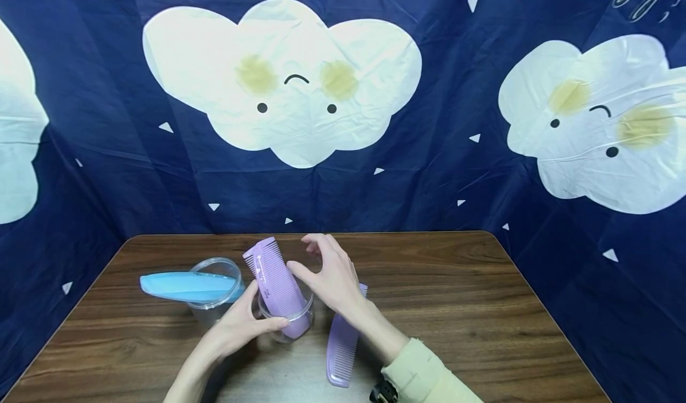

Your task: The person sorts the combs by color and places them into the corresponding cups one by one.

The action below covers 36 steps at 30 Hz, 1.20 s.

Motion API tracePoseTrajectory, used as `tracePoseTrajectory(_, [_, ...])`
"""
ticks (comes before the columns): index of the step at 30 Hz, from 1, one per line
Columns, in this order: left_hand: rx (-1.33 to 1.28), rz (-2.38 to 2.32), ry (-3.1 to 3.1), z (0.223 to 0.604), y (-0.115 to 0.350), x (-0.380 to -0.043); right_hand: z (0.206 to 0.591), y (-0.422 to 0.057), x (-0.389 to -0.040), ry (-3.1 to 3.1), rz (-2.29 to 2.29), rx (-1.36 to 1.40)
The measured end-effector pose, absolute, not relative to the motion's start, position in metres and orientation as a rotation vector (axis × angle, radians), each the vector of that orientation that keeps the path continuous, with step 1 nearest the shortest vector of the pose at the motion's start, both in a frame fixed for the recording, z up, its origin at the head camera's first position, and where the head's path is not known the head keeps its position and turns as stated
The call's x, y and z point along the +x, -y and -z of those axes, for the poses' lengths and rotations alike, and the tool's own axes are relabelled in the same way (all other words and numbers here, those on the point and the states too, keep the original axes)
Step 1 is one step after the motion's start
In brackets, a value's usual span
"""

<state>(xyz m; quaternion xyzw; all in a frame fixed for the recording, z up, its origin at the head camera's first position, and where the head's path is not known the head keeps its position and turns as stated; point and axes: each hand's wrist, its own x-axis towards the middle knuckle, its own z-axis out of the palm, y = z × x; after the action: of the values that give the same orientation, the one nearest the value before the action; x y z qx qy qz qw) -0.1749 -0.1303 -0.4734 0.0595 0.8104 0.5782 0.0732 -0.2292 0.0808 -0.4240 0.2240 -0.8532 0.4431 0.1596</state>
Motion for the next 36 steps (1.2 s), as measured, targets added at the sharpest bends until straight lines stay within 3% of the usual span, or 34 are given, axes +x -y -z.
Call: tracePoseTrajectory(36, [0.179,-1.735,-2.441,0.472,0.130,-0.174,0.442,-0.133,-0.224,2.672,-0.879,0.818])
